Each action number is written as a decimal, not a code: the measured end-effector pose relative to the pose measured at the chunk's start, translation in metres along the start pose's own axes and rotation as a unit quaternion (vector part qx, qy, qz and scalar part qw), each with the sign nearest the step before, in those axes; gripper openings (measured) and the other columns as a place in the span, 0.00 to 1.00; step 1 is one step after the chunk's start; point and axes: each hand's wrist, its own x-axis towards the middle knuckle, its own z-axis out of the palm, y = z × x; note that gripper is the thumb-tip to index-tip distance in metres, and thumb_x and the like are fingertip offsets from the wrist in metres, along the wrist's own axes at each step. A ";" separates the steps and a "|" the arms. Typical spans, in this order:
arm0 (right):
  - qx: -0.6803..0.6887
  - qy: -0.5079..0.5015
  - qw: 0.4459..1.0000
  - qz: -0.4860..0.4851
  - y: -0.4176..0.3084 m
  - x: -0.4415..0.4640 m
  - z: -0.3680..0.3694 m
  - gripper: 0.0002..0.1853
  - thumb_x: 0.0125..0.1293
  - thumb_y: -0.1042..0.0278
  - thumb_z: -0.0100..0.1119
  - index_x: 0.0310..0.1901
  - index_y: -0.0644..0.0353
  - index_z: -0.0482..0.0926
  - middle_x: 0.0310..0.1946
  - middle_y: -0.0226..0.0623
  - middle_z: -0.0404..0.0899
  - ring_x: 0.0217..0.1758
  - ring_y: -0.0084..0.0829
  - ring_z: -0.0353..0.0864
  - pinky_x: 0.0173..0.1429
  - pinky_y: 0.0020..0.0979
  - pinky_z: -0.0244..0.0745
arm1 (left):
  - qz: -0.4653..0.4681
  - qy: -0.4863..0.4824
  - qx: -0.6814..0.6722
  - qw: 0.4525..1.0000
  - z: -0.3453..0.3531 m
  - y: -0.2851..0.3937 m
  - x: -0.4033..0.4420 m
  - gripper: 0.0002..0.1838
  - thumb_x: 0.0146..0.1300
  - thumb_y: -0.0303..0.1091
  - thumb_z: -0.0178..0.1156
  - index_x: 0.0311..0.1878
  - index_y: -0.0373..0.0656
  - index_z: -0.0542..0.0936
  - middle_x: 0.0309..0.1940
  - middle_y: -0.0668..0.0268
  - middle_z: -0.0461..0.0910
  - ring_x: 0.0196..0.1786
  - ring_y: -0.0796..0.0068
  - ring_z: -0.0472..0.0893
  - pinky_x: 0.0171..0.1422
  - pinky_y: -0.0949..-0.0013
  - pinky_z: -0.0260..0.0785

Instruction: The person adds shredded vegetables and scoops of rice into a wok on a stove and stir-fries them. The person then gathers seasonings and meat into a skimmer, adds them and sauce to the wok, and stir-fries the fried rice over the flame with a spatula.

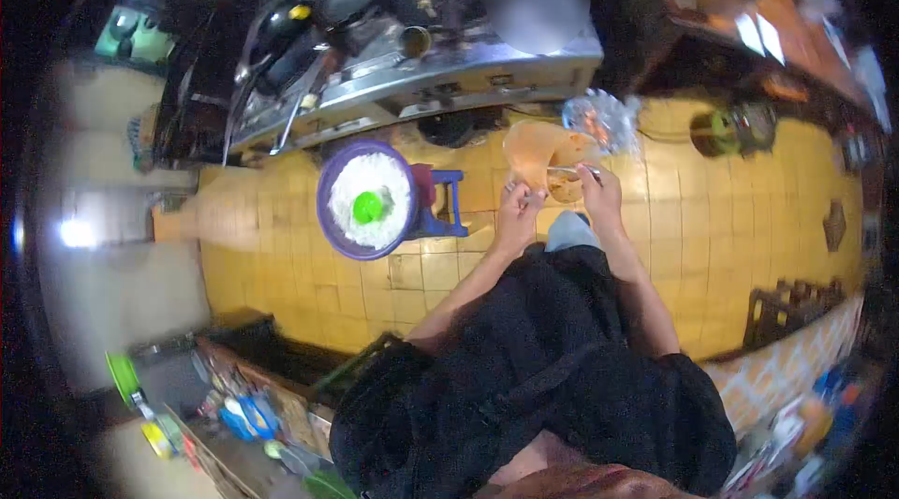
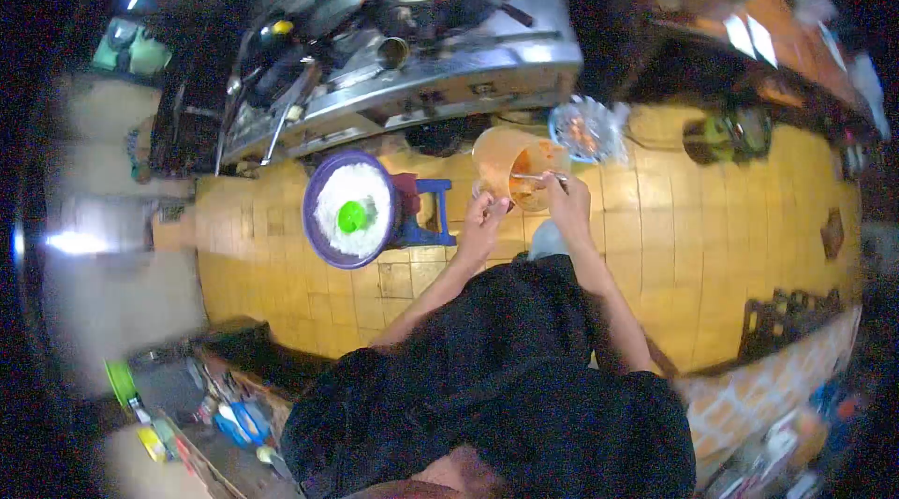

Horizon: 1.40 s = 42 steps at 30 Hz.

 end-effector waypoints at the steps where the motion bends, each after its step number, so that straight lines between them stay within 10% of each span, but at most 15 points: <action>1: 0.064 -0.021 0.997 0.037 -0.009 0.018 0.017 0.12 0.66 0.64 0.58 0.41 0.65 0.82 0.26 0.35 0.84 0.27 0.23 0.77 0.33 0.25 0.70 | -0.066 0.035 -0.056 0.996 -0.011 0.008 0.012 0.13 0.68 0.39 0.59 0.31 0.41 0.73 0.26 0.74 0.67 0.27 0.85 0.59 0.29 0.75 0.51; 4: 0.175 -0.086 0.974 0.117 -0.045 0.076 0.054 0.12 0.66 0.62 0.60 0.41 0.64 0.82 0.25 0.27 0.82 0.25 0.15 0.70 0.30 0.19 0.63 | -0.101 0.082 -0.119 0.984 -0.037 -0.014 0.057 0.12 0.68 0.39 0.59 0.40 0.39 0.76 0.34 0.71 0.73 0.32 0.84 0.69 0.33 0.77 0.62; 7: 0.246 -0.172 0.938 0.172 -0.090 0.133 0.080 0.10 0.67 0.64 0.58 0.42 0.63 0.82 0.27 0.27 0.81 0.27 0.13 0.69 0.29 0.17 0.61 | -0.169 0.160 -0.312 0.921 -0.064 0.032 0.107 0.16 0.71 0.38 0.54 0.55 0.38 0.71 0.48 0.65 0.75 0.56 0.67 0.75 0.64 0.59 0.70; 17: 0.258 -0.267 0.926 0.073 -0.211 0.386 0.159 0.08 0.65 0.65 0.58 0.40 0.60 0.81 0.28 0.31 0.82 0.25 0.14 0.70 0.29 0.19 0.62 | -0.101 0.260 -0.392 0.877 -0.119 0.046 0.315 0.15 0.72 0.40 0.51 0.53 0.37 0.71 0.47 0.61 0.76 0.52 0.69 0.78 0.61 0.64 0.71; 25: 0.166 -0.131 0.973 -0.095 -0.201 0.581 0.212 0.12 0.68 0.64 0.55 0.43 0.63 0.81 0.32 0.32 0.83 0.28 0.20 0.75 0.31 0.23 0.70 | -0.093 0.329 -0.431 0.835 -0.143 0.027 0.397 0.18 0.72 0.42 0.51 0.55 0.37 0.68 0.54 0.57 0.73 0.57 0.63 0.76 0.67 0.62 0.68; 26: 0.167 -0.131 0.973 -0.096 -0.191 0.592 0.211 0.12 0.68 0.64 0.55 0.43 0.63 0.81 0.32 0.32 0.83 0.28 0.20 0.75 0.31 0.23 0.70 | -0.094 0.337 -0.408 0.843 -0.144 0.027 0.399 0.20 0.73 0.42 0.49 0.57 0.35 0.67 0.56 0.54 0.72 0.59 0.61 0.75 0.67 0.62 0.68; 28: -0.259 0.028 0.905 -0.336 -0.175 0.604 0.209 0.12 0.68 0.64 0.54 0.44 0.64 0.81 0.34 0.38 0.84 0.31 0.28 0.80 0.36 0.28 0.73 | -0.084 0.321 -0.386 0.861 -0.149 0.020 0.402 0.20 0.73 0.43 0.48 0.56 0.35 0.67 0.56 0.53 0.71 0.59 0.61 0.74 0.69 0.61 0.66; 34: 0.141 -0.165 0.946 -0.242 -0.209 0.527 0.218 0.10 0.67 0.64 0.57 0.42 0.61 0.82 0.37 0.47 0.83 0.38 0.42 0.84 0.42 0.36 0.75 | -0.131 0.308 -0.330 0.883 -0.153 0.030 0.431 0.15 0.74 0.40 0.46 0.50 0.37 0.70 0.49 0.60 0.76 0.56 0.66 0.76 0.68 0.61 0.65; 42: -0.071 -0.035 0.889 -0.452 -0.246 0.490 0.241 0.06 0.59 0.75 0.62 0.39 0.61 0.82 0.33 0.42 0.82 0.32 0.42 0.80 0.37 0.36 0.76 | -0.099 0.193 -0.368 0.904 -0.161 0.029 0.479 0.08 0.73 0.35 0.50 0.42 0.40 0.71 0.45 0.62 0.77 0.52 0.67 0.78 0.65 0.61 0.69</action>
